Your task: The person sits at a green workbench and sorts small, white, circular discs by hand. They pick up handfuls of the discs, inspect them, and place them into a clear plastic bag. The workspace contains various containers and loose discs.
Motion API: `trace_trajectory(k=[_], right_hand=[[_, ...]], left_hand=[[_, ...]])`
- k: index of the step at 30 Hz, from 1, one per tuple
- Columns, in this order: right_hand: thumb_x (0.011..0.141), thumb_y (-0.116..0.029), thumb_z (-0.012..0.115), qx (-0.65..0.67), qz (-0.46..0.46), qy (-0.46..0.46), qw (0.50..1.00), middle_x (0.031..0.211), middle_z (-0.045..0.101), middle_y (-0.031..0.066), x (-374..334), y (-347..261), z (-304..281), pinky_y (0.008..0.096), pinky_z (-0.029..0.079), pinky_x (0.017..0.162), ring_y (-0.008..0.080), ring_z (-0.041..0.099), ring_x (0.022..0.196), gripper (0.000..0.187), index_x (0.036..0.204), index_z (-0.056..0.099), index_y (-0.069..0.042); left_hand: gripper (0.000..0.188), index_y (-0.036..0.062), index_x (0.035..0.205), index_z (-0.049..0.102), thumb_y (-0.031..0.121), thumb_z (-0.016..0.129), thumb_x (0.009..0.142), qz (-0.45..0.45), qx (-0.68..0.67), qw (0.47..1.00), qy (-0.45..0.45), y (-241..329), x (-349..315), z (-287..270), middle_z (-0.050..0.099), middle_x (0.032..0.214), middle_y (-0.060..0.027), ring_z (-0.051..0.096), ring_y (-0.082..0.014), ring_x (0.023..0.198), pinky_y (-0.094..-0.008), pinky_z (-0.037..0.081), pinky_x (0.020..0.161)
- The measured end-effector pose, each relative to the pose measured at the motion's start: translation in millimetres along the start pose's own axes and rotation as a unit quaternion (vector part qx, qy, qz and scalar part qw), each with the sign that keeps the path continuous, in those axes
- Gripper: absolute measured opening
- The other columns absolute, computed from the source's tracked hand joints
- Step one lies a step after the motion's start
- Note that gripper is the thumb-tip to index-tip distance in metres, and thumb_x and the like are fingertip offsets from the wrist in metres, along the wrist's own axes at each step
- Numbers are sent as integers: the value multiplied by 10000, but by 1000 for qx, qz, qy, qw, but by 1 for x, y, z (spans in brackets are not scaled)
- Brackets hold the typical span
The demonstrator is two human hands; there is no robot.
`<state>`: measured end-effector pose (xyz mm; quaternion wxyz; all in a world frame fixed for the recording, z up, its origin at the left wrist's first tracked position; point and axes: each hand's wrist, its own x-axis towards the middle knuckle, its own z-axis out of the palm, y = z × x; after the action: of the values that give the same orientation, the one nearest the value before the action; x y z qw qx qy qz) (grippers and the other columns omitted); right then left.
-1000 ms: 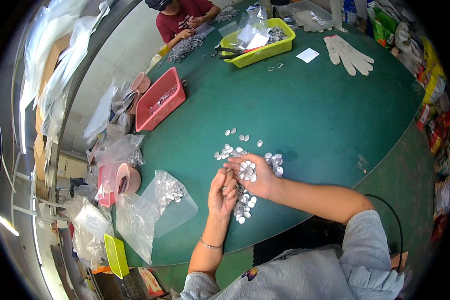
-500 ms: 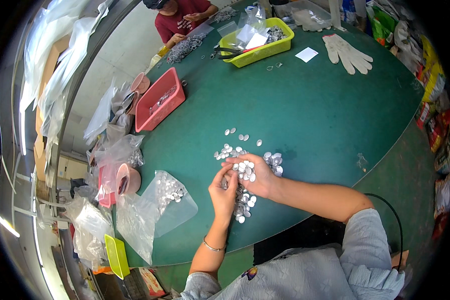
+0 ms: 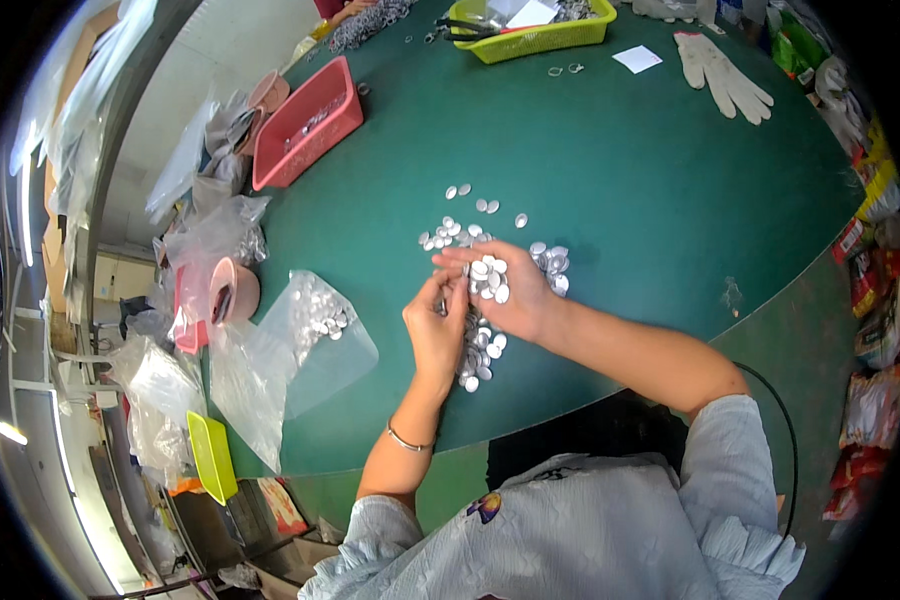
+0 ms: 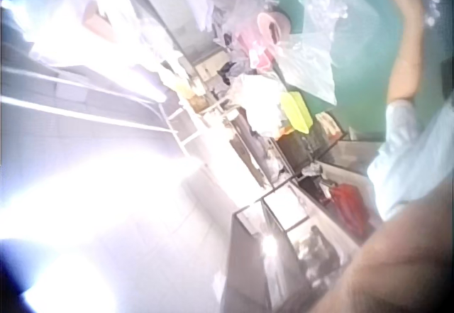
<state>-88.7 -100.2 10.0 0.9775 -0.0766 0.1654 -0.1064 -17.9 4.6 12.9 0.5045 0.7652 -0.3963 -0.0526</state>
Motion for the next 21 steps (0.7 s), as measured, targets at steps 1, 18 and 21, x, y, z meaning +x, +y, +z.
trace_trajectory(k=[1,18,21], right_hand=[[903,-205,354,-8,0,5,1000,1205,523,197,-3,-2,4,377,379,989,259,508,1101,415,1191,438,81],[906,-240,385,27,-22,10,999,1214,493,191,-7,-6,12,388,314,1057,301,440,1186,421,1192,445,63],[913,-252,380,42,-24,-8,999,1216,491,189,-7,-8,9,396,315,1054,306,439,1185,418,1188,448,55]], left_hand=[[141,-45,932,617,6,621,800,9,-12,1000,8,0,1,1,609,696,-113,512,-152,543,-281,435,532],[178,-8,835,502,155,433,831,-255,-754,586,-155,-35,13,-22,435,739,-82,332,-97,475,-197,247,369],[184,-13,852,535,161,479,872,-281,-591,747,-117,-21,12,-21,449,678,-41,369,-75,478,-191,255,366]])
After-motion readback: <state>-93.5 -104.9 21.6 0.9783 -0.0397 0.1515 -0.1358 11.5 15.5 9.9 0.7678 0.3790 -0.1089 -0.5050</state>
